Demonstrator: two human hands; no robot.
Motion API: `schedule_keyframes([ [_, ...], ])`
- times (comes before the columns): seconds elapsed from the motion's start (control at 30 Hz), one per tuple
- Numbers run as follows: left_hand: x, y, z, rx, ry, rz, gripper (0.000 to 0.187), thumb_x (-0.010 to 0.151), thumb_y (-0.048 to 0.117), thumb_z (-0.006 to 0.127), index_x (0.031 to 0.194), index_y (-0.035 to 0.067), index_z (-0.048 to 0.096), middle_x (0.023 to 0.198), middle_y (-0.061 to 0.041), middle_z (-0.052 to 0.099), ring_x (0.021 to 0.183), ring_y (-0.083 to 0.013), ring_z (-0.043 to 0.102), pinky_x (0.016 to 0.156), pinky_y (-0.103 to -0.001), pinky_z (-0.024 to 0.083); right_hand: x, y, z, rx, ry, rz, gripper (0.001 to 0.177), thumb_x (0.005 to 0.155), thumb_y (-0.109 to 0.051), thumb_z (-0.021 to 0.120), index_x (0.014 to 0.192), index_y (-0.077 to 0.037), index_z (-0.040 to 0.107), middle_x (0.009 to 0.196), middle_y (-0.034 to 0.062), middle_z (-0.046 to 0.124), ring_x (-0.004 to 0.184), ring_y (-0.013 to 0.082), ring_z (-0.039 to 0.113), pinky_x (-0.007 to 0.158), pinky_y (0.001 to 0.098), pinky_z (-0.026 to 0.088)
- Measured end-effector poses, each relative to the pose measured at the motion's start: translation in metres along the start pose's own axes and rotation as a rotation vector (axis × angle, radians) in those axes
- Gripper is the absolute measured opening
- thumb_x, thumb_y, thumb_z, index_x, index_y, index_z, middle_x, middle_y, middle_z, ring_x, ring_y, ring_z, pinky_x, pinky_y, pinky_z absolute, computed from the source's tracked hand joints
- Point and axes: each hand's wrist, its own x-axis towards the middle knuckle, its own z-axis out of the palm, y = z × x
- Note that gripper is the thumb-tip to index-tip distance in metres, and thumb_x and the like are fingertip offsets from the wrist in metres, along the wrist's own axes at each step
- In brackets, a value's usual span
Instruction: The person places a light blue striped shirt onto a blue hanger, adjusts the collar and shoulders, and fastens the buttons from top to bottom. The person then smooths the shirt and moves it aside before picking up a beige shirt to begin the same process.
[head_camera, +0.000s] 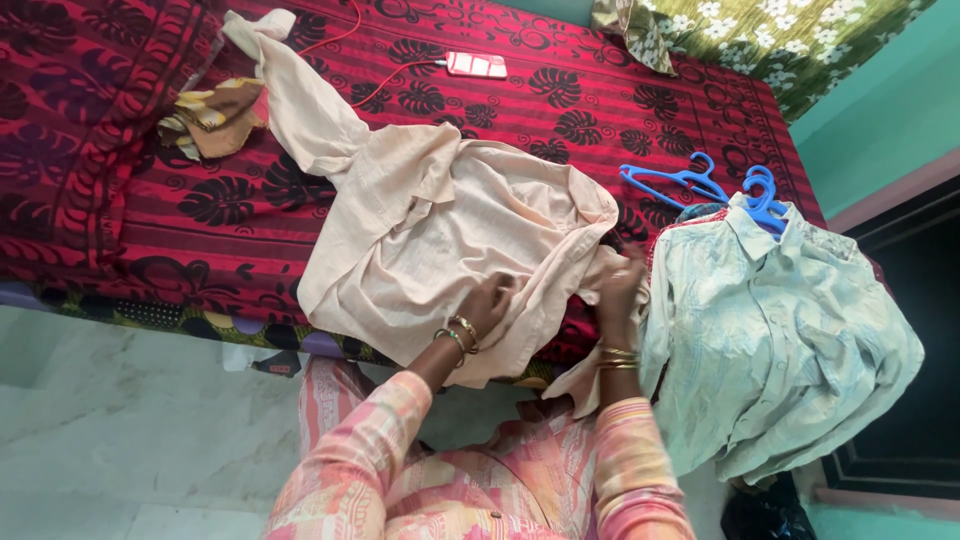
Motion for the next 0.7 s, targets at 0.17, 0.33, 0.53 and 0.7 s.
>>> schedule_keyframes([
  [0.17,-0.003,-0.012,-0.087,0.565,0.563,0.176,0.046,0.091,0.017,0.068,0.134,0.005,0.057,0.129,-0.021,0.062,0.125,-0.0389,0.056,0.112,-0.052,0.041,-0.063,-0.066,0.06,-0.112,-0.326,-0.067,0.03,0.096,-0.014,0.073,0.117,-0.005,0.053,0.146,0.0164,0.057,0.133,0.0361,0.054,0.115,0.0446,0.041],
  [0.33,-0.022,-0.04,-0.18,1.025,0.752,-0.167,0.078,0.07,0.027,0.072,0.144,0.018,0.049,0.125,-0.024,0.063,0.115,-0.0442,0.058,0.101,-0.059,0.04,-0.089,-0.09,0.081,-0.261,-0.518,-0.104,0.051,0.084,-0.015,0.073,0.134,-0.01,0.063,0.141,0.0235,0.051,0.128,0.0467,0.044,0.103,0.0644,0.03],
  [0.53,-0.041,-0.073,-0.177,0.727,0.246,-0.311,0.035,0.094,0.025,0.066,0.129,0.019,0.066,0.113,-0.016,0.064,0.102,-0.0359,0.066,0.089,-0.047,0.053,-0.091,-0.081,0.073,-0.339,-0.556,0.011,0.036,0.085,-0.013,0.063,0.119,-0.021,0.073,0.134,0.0069,0.063,0.126,0.0289,0.059,0.114,0.0513,0.034],
  [0.7,-0.049,-0.039,-0.119,0.689,-0.021,-0.318,0.03,0.092,0.022,0.061,0.12,0.012,0.066,0.123,-0.021,0.062,0.1,-0.0419,0.068,0.084,-0.051,0.056,-0.083,-0.122,0.082,-0.304,-0.419,-0.009,0.031,0.094,-0.024,0.07,0.123,-0.014,0.068,0.132,0.0126,0.061,0.124,0.0325,0.057,0.11,0.0543,0.031],
])
